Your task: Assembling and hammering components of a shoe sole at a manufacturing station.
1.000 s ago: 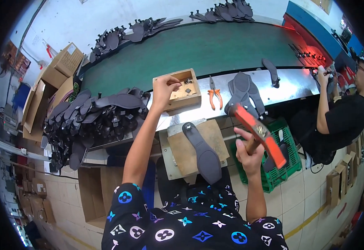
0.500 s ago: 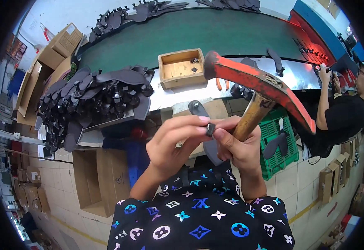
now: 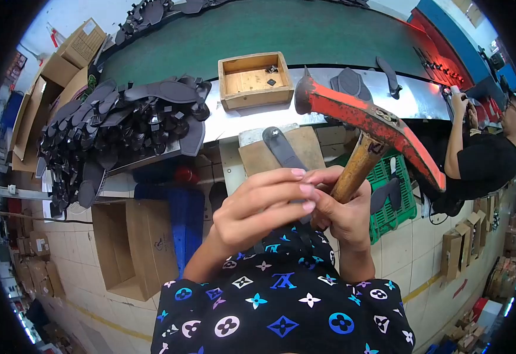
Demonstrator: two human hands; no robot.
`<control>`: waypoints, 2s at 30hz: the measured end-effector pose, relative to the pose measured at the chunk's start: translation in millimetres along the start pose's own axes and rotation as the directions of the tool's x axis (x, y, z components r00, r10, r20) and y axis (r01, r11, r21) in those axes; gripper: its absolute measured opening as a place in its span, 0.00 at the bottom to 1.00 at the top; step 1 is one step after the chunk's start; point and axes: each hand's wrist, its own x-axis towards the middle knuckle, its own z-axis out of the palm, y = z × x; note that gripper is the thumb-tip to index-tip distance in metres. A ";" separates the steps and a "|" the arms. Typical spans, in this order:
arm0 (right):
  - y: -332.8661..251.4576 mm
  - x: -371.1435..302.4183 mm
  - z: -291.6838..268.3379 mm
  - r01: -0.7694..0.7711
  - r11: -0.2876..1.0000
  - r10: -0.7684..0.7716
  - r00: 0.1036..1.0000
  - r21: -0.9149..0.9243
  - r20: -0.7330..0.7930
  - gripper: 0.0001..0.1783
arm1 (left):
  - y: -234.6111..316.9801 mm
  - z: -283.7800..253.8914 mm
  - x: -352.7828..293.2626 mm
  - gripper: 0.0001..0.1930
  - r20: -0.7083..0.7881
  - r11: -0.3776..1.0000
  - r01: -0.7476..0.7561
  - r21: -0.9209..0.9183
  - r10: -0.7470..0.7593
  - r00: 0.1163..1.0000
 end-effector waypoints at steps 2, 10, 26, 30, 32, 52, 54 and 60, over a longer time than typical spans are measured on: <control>3.9 -1.1 -1.9 0.033 0.999 -0.033 0.999 0.013 0.015 0.10 | 11.0 11.9 -5.3 0.14 -0.140 0.963 0.230 -0.143 -0.249 0.958; 2.2 -1.5 -7.8 0.125 0.981 -0.128 0.992 -0.147 -0.008 0.10 | 1.9 3.4 -6.8 0.16 -0.039 0.913 0.391 -0.116 -0.397 0.917; 66.6 115.9 -79.4 0.225 0.746 -0.141 0.973 -0.627 0.181 0.13 | -121.1 57.4 -48.8 0.12 -0.087 0.676 0.714 0.180 -0.713 0.696; 61.8 116.8 -72.0 0.343 0.605 -0.153 0.936 -0.718 0.318 0.16 | -125.5 57.0 -62.1 0.10 -0.102 0.669 0.741 -0.060 -0.742 0.662; 65.7 113.9 -71.3 0.445 0.558 -0.248 0.895 -0.700 0.371 0.15 | -123.9 54.6 -66.8 0.10 -0.096 0.656 0.753 -0.056 -0.754 0.650; 60.1 90.1 -73.0 0.427 0.390 -0.233 0.903 -0.816 0.361 0.14 | -116.5 42.8 -54.4 0.12 0.048 0.638 0.766 0.075 -0.770 0.636; 44.8 74.0 -63.8 0.376 0.496 -0.237 0.926 -0.783 0.295 0.14 | -125.8 46.3 -62.5 0.13 0.059 0.652 0.757 -0.040 -0.755 0.653; 29.7 3.8 -41.4 0.205 0.527 -0.310 0.950 -0.825 0.038 0.15 | -136.1 41.9 -68.6 0.18 0.227 0.520 0.794 -0.316 -0.771 0.595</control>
